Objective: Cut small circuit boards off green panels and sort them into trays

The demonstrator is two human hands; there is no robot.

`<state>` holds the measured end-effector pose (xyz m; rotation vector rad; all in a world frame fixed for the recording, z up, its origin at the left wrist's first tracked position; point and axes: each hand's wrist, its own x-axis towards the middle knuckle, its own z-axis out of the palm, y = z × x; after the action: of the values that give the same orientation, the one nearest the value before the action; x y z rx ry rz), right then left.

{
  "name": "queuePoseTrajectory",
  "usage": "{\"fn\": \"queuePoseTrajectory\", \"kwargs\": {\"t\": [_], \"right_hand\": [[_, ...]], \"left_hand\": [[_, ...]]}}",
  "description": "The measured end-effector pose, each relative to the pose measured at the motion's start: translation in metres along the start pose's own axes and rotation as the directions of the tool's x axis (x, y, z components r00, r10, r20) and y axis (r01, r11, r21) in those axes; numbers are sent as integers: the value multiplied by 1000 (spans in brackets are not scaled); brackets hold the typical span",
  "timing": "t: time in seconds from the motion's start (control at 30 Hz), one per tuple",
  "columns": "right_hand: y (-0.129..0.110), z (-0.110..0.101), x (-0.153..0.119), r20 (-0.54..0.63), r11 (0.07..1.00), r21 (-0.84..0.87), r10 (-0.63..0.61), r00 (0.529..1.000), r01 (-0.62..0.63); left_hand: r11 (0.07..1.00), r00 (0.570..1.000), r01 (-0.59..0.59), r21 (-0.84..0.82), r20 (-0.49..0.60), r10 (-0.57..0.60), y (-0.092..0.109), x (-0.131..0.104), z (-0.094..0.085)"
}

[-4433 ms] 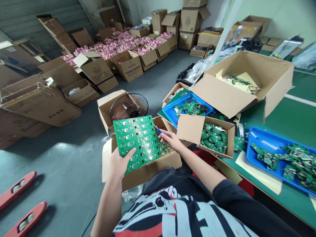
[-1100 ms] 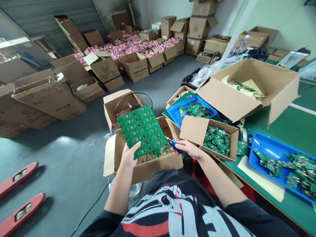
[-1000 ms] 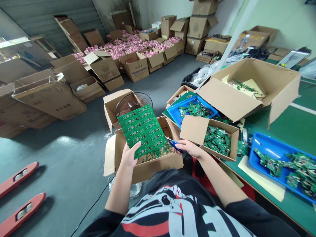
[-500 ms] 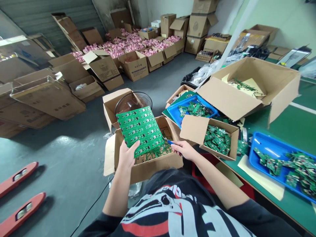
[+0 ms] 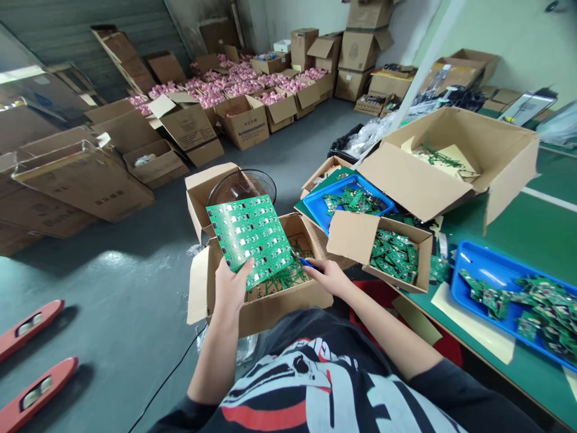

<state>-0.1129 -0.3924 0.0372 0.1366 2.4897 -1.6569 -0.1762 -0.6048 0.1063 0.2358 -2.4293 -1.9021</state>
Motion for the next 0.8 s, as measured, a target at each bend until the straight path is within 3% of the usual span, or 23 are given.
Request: {"fn": "queuePoseTrajectory", "kwargs": {"t": [0.17, 0.3, 0.47, 0.8], "right_hand": [[-2, -9, 3, 162, 943, 328, -1, 987, -53], [-10, -20, 7, 221, 885, 464, -75, 972, -37], [-17, -23, 12, 221, 849, 526, -88, 971, -43], [-14, -30, 7, 269, 868, 496, -131, 954, -21]], "left_hand": [[947, 985, 143, -288, 131, -109, 5, 3, -3], [922, 970, 201, -330, 197, -141, 8, 2, -7], [932, 969, 162, -323, 231, -88, 11, -2, -4], [915, 965, 207, -347, 224, -134, 14, -1, -4]]}}
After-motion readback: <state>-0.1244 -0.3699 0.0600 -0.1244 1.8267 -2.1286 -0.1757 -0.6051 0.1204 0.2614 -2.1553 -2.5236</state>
